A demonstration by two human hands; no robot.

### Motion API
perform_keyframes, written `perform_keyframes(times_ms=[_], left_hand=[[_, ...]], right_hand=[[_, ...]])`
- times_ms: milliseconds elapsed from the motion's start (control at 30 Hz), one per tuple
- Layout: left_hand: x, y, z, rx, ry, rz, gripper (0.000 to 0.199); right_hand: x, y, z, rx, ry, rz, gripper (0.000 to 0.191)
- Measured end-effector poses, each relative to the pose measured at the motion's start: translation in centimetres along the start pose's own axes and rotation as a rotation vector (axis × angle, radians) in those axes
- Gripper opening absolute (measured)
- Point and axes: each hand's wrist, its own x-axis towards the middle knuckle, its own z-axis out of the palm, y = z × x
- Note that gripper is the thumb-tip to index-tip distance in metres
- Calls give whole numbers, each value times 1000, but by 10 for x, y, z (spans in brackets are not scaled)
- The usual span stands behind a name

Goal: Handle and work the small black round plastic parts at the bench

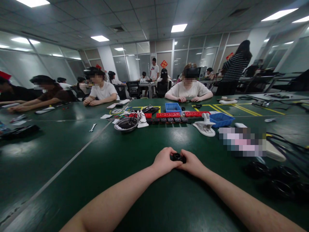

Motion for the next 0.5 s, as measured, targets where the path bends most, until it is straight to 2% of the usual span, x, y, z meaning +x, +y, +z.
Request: perform_keyframes(times_ms=[133,200,267,367,500], left_hand=[[0,1,2,41,53,-21,32],[0,1,2,40,60,-16,32],[0,-1,1,20,48,10,31],[2,-4,-2,-18,-5,64,32],[5,-9,-7,-85,-122,123,36]], right_hand=[[-2,-10,6,-153,85,56,21],[-4,-13,5,-181,98,31,17],[-5,-13,2,-150,81,-36,23],[-5,-8,-7,-44,-28,-163,38],[-3,1,-19,78,-196,-259,28]])
